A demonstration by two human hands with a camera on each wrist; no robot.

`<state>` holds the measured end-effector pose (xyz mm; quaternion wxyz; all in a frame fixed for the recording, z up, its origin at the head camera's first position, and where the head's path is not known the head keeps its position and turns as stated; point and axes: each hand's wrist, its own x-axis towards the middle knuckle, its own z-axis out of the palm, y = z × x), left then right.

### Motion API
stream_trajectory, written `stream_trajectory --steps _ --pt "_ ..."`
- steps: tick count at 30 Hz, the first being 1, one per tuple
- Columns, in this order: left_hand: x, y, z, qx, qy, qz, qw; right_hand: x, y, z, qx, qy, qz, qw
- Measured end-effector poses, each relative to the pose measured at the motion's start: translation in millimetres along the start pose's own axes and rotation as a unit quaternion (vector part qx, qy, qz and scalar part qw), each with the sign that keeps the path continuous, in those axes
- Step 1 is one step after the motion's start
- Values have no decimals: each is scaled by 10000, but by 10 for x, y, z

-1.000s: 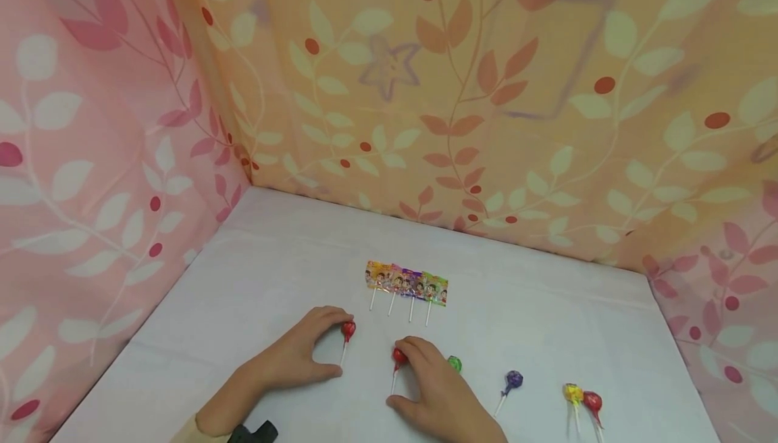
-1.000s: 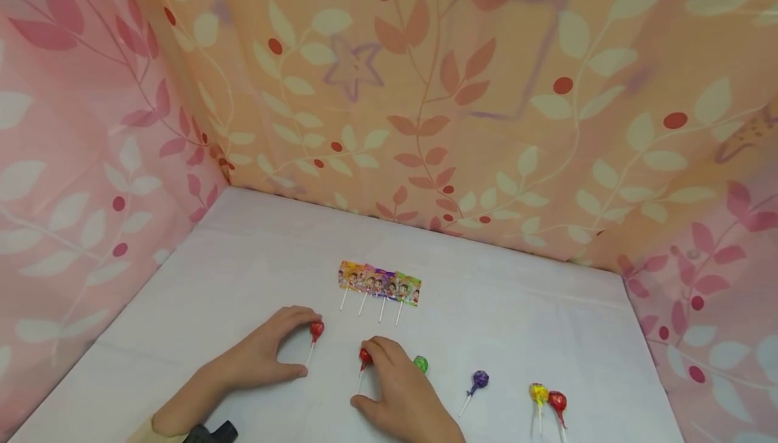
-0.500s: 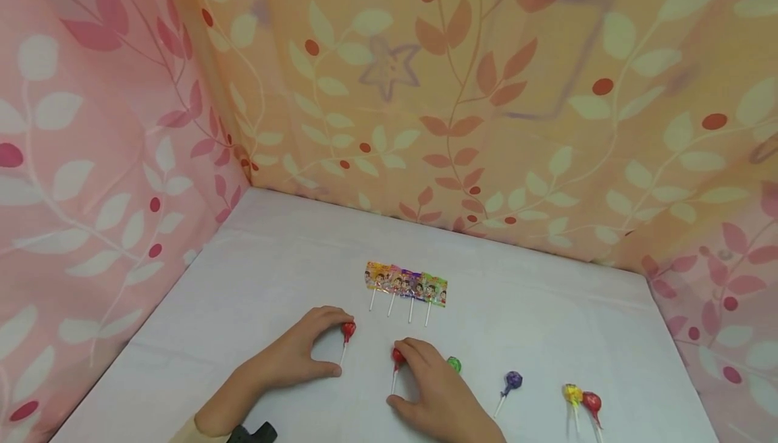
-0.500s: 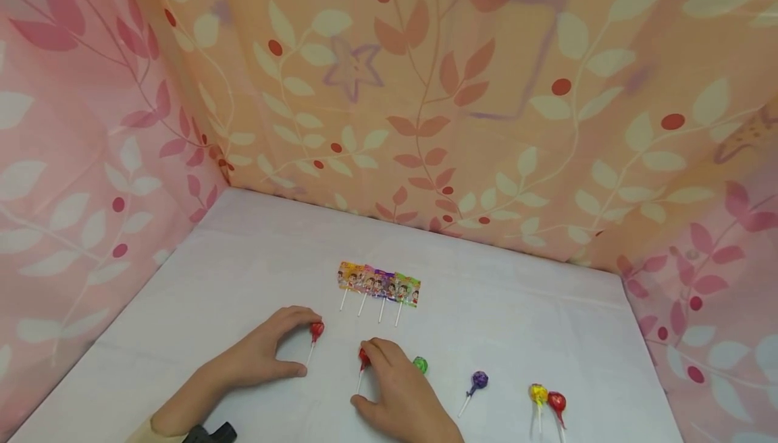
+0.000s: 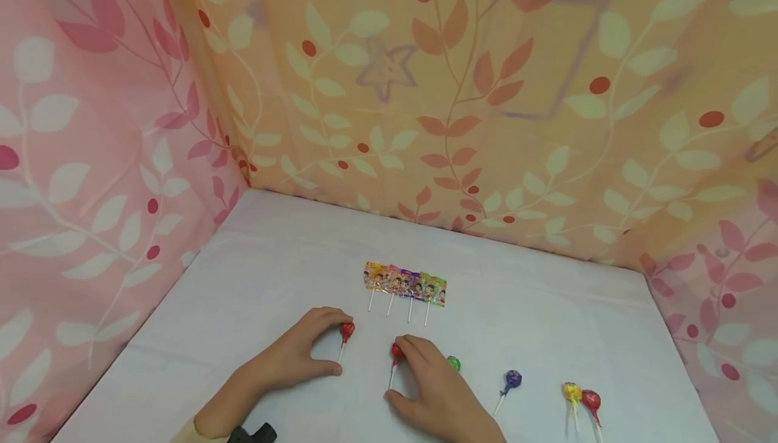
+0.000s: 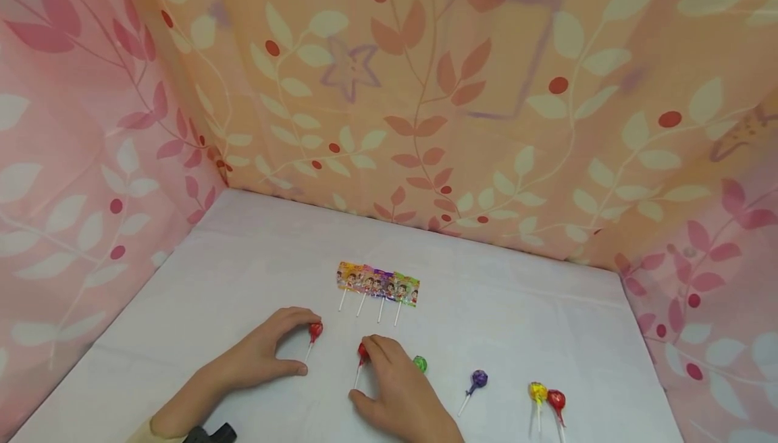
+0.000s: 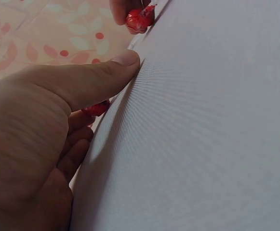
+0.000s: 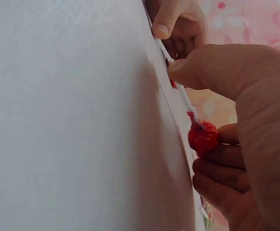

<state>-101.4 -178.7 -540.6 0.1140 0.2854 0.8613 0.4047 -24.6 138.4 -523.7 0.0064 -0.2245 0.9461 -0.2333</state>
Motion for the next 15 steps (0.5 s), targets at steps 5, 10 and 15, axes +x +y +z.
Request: stream_trajectory --steps 5,10,15 --pt "4 -41 -5 93 116 202 9997 71 -41 -15 92 386 -301 9988" --pt "13 -46 -9 57 139 222 9996 159 -58 -10 191 552 -443 9973" --pt "16 -52 11 38 138 335 9993 233 -58 15 285 659 -510 9961"
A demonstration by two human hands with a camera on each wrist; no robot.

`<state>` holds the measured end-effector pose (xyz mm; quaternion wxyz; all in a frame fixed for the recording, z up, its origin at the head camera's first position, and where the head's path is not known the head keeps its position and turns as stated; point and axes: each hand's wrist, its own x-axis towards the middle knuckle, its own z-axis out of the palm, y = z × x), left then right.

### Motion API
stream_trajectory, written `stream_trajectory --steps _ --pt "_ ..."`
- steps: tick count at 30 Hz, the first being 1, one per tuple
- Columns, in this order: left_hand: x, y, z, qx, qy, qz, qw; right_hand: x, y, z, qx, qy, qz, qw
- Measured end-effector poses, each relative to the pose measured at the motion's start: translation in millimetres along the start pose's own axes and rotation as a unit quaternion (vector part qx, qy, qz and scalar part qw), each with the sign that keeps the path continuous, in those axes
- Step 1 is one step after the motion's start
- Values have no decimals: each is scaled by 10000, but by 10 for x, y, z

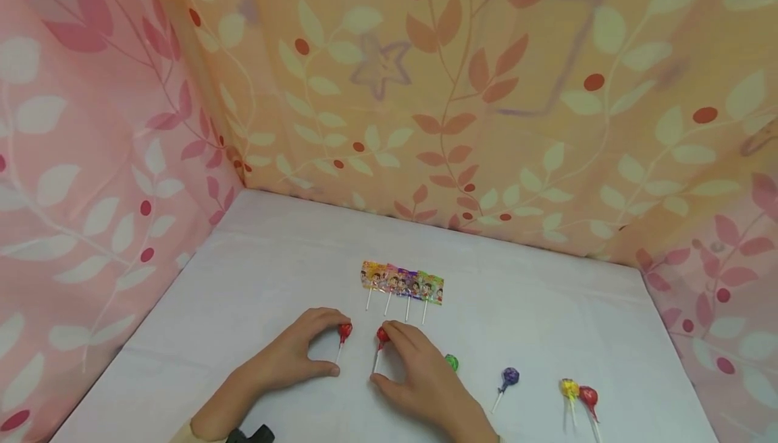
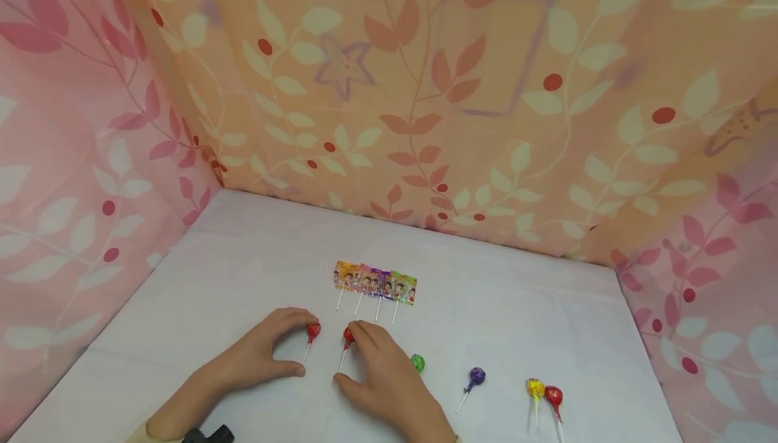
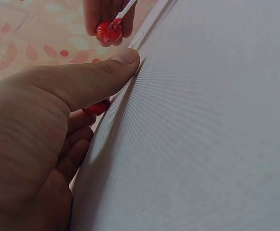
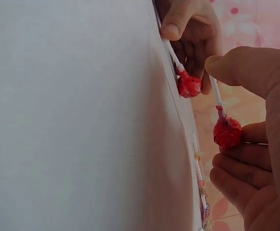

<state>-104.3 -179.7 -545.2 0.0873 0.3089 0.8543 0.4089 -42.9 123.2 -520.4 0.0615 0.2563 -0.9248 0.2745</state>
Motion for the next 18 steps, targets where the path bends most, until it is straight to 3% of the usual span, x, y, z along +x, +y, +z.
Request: stream_trajectory --steps 7,18 --pt "-20 3 1 76 -32 67 9999 146 -90 29 208 -203 52 9996" --pt "-22 59 -39 89 -81 10 9999 300 -141 161 83 -414 -79 9991"
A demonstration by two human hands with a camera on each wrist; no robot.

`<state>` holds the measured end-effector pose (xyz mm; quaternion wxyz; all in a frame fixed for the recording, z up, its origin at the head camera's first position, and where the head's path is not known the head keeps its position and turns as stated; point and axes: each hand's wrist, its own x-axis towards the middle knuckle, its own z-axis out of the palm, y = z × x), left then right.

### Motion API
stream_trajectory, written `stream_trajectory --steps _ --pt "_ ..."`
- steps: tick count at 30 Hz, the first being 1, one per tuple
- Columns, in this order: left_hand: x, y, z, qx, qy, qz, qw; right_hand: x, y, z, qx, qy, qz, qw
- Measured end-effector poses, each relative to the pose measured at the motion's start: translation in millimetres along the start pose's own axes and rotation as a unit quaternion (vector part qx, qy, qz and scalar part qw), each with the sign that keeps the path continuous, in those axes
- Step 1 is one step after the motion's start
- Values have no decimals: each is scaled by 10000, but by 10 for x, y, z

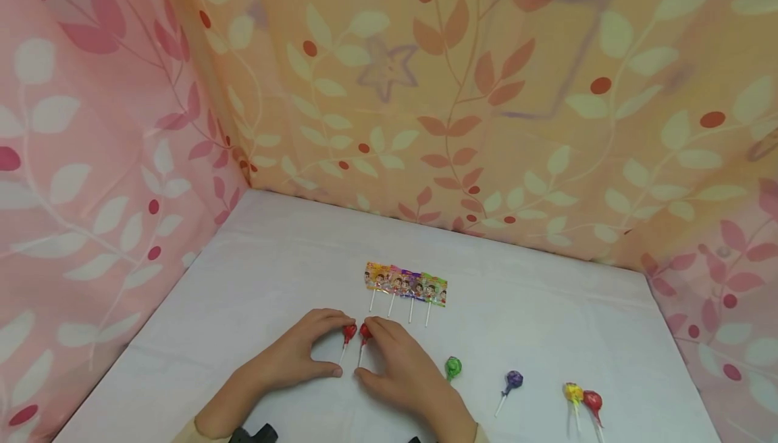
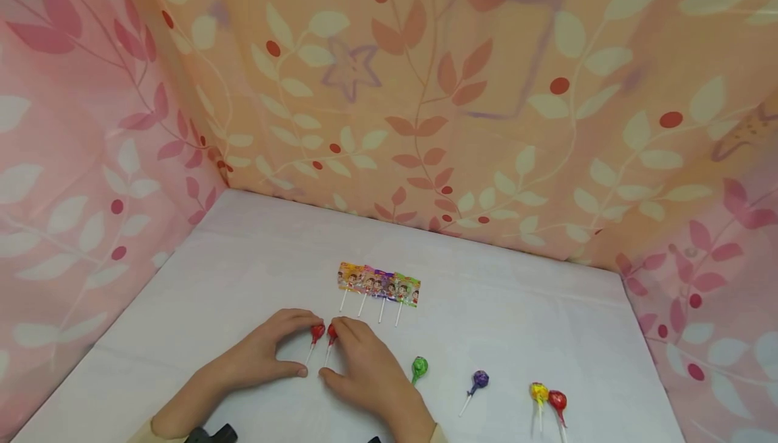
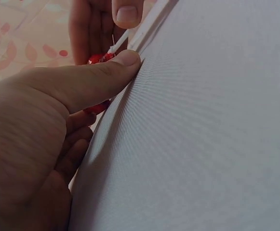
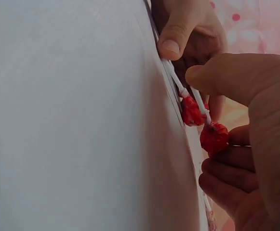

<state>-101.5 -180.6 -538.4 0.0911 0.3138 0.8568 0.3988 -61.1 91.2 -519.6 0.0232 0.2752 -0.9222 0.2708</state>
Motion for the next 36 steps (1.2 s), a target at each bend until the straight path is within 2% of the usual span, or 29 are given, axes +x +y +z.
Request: stream_trajectory --steps 9,17,28,36 --pt "-5 -20 8 86 93 225 9997 30 10 106 -226 154 -207 9994" --pt "3 -3 12 -20 36 76 10000 29 25 140 -229 85 5 9997" --pt "1 -39 32 4 48 70 10000 19 26 132 66 -51 183 9998" --pt "-6 -36 31 61 96 102 9999 1 25 108 318 -1 232 9992"
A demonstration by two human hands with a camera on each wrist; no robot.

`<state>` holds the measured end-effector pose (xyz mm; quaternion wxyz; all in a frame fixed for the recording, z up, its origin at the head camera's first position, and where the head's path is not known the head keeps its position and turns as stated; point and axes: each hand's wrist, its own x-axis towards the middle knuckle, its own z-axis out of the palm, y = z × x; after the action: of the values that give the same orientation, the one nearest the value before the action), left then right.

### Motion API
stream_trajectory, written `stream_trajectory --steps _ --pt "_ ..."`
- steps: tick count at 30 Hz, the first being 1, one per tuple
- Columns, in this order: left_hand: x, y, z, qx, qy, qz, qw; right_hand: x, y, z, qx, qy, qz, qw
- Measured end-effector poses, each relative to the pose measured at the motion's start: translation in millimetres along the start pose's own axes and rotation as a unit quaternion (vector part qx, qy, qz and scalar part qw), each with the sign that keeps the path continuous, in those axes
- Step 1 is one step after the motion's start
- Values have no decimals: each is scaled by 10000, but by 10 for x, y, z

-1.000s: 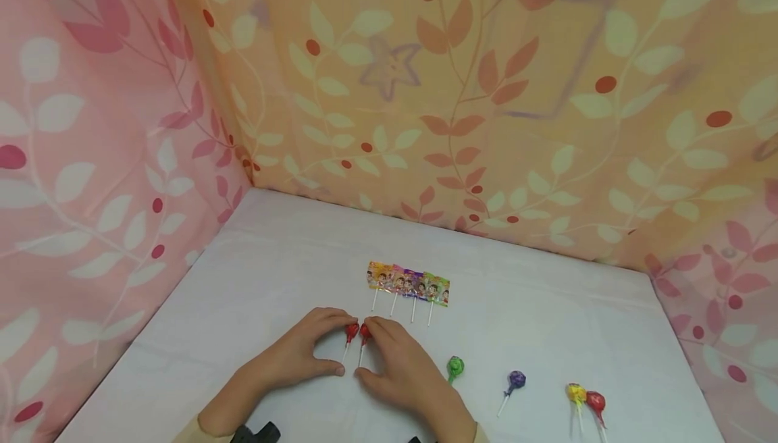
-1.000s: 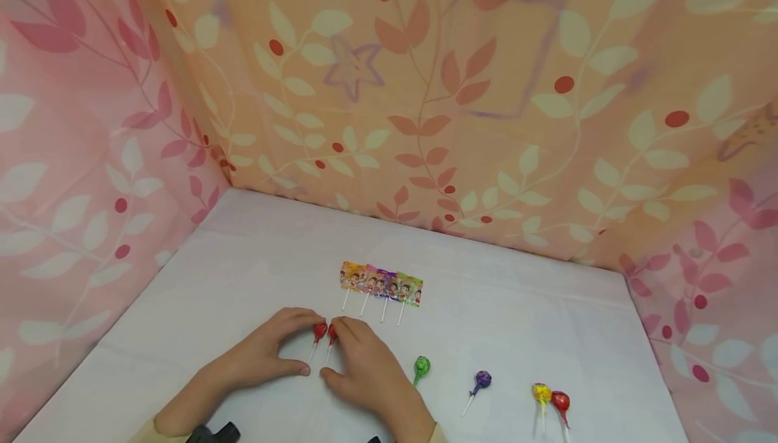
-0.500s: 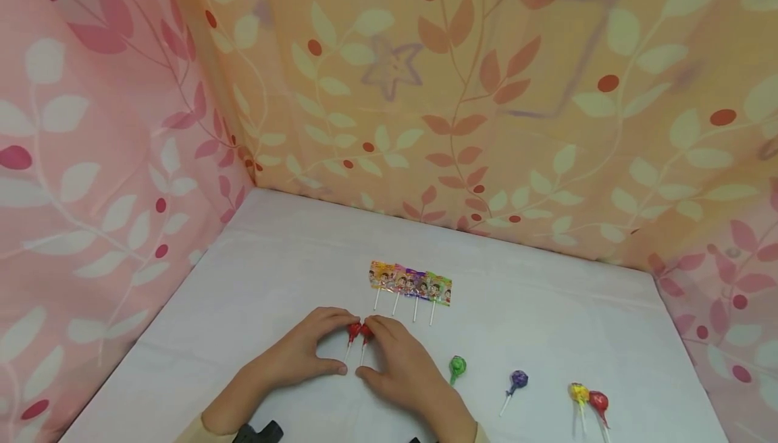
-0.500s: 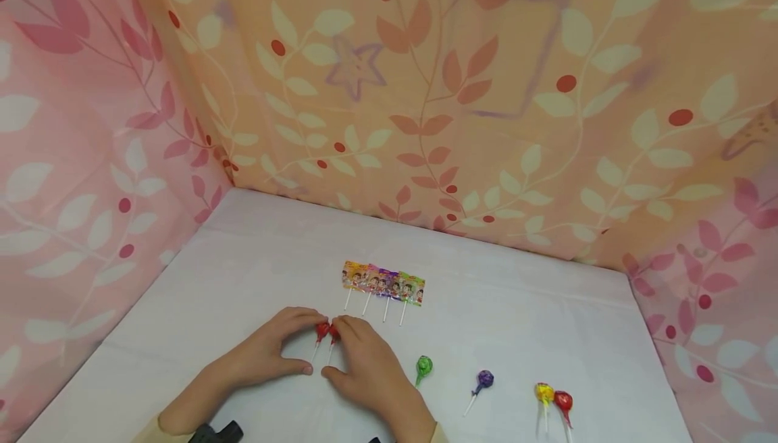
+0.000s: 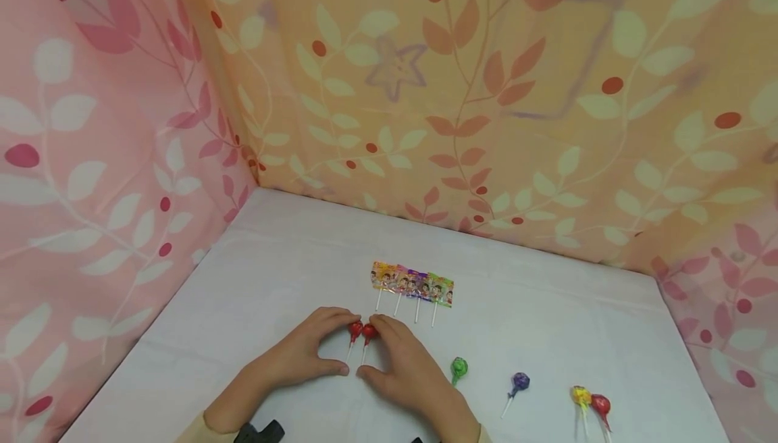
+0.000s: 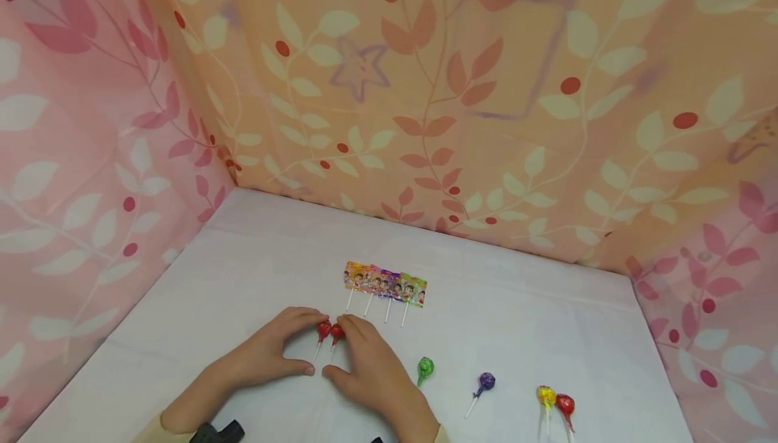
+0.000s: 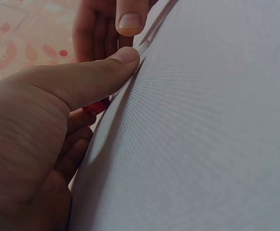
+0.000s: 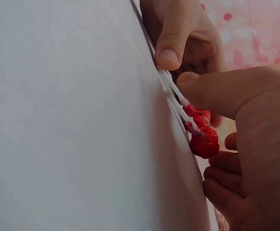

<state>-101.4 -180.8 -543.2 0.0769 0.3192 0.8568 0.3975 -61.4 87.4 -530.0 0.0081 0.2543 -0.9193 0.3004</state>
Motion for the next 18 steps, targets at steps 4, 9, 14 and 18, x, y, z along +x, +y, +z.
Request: stream_trajectory --steps 4,9,14,18 --pt "2 0 2 23 0 -28 10000 -27 -2 -49 -51 62 -3 10000" --pt "4 15 -6 -22 -86 -176 9998 -75 -28 -120 -137 199 -135 9996" --pt "2 28 -4 20 -29 -100 9999 -128 -58 -171 -259 200 -240 9992" --pt "1 29 -3 70 31 -33 10000 -179 -56 -204 -395 235 -210 9987"
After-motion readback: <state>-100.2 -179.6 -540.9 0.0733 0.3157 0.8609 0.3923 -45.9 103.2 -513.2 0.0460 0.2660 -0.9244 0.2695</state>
